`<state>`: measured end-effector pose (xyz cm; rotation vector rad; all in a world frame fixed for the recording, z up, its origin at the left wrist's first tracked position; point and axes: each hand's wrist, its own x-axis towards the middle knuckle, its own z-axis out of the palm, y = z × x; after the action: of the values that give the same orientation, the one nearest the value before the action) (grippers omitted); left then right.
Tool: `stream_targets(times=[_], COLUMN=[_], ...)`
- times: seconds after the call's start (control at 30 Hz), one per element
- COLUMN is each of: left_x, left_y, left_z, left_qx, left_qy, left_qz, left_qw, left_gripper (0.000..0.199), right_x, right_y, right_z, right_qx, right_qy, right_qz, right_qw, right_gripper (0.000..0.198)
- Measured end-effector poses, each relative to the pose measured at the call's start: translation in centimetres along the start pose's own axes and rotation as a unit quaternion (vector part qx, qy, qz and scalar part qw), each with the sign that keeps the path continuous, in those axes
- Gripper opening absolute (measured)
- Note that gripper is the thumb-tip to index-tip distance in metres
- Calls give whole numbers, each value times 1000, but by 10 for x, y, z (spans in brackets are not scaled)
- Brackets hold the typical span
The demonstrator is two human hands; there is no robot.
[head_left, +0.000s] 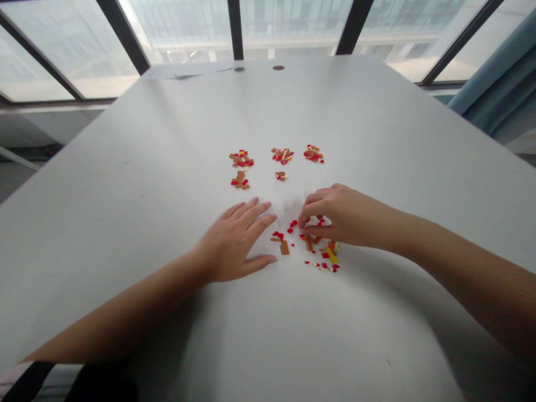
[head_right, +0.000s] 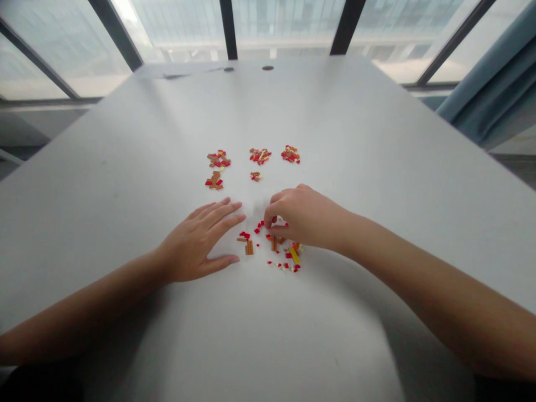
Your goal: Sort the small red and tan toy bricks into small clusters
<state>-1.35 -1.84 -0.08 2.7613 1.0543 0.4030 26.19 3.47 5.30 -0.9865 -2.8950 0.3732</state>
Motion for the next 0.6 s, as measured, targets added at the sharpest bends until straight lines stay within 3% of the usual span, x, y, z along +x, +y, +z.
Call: stream_targets(times=[0.13,0.23,0.4,0.6], left_x=[0,0,0,-1], left_y=[0,1,0,0], left_z=[0,-1,0,0], left_qx=[-6,2,7,0], left_qy=[3,3,5,4], left_qz=[2,8,10,8], left_qw=[1000,1000,1000,1000], left_gripper=[71,72,72,72], right_x=[-1,5,31,57], right_y=[2,11,38,56], right_z=[0,-3,0,12], right_qx=[14,38,49,38], right_qy=[2,38,109,154], right_qz=[-10,10,71,60], right_qw=[1000,999,990,985], right_gripper=[12,16,15,16])
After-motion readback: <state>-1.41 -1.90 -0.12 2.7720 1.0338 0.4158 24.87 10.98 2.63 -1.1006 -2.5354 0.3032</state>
